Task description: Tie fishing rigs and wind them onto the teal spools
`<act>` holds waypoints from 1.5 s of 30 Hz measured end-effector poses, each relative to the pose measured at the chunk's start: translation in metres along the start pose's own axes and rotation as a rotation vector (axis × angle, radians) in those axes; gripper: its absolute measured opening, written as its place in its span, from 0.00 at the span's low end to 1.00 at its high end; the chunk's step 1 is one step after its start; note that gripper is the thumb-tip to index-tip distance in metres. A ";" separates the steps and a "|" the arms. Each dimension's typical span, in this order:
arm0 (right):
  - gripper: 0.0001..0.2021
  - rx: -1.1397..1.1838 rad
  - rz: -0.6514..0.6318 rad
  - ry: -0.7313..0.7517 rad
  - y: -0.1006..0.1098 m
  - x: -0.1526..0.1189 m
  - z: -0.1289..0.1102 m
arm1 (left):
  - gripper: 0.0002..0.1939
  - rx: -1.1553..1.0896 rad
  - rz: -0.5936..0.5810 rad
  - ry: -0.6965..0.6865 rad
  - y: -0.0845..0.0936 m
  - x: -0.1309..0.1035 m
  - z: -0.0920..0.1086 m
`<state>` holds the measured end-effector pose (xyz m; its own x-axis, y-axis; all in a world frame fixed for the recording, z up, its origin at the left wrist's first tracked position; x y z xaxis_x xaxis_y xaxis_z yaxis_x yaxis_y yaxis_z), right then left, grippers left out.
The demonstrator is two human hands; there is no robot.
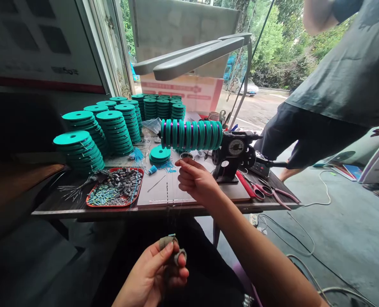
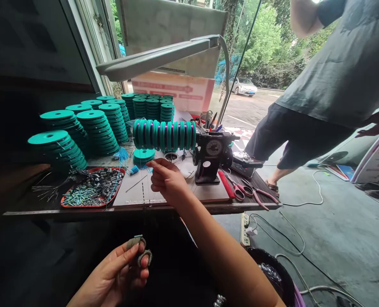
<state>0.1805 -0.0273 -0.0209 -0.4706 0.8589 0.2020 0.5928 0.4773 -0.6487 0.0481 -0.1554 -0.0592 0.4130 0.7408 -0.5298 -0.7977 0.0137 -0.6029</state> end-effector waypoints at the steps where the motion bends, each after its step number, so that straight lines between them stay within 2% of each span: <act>1: 0.04 0.000 -0.003 -0.001 0.000 0.000 0.000 | 0.07 -0.001 0.001 0.002 0.000 0.000 0.000; 11: 0.06 -0.023 -0.001 -0.004 -0.001 0.001 0.001 | 0.09 -0.025 0.009 -0.002 0.002 0.001 -0.001; 27: 0.07 -0.016 0.001 0.005 -0.001 0.001 0.002 | 0.06 -0.085 0.049 -0.010 0.002 -0.001 -0.001; 33: 0.06 -0.044 0.006 0.007 0.001 0.001 0.001 | 0.09 -0.072 0.070 -0.020 0.001 0.000 -0.002; 45: 0.06 -0.053 0.014 0.004 0.003 0.000 0.001 | 0.08 -0.057 0.066 0.004 0.003 -0.001 -0.004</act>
<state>0.1812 -0.0260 -0.0232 -0.4592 0.8664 0.1964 0.6333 0.4743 -0.6115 0.0469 -0.1583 -0.0629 0.3628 0.7359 -0.5718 -0.7969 -0.0731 -0.5997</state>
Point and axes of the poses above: each hand's wrist, its own x-axis towards the middle knuckle, its own y-axis out of the back of the hand, z = x × y, the point moved 1 cm from there along x, towards the middle knuckle, and after that the axes turned 9 degrees about -z, right-handed, at the moved point
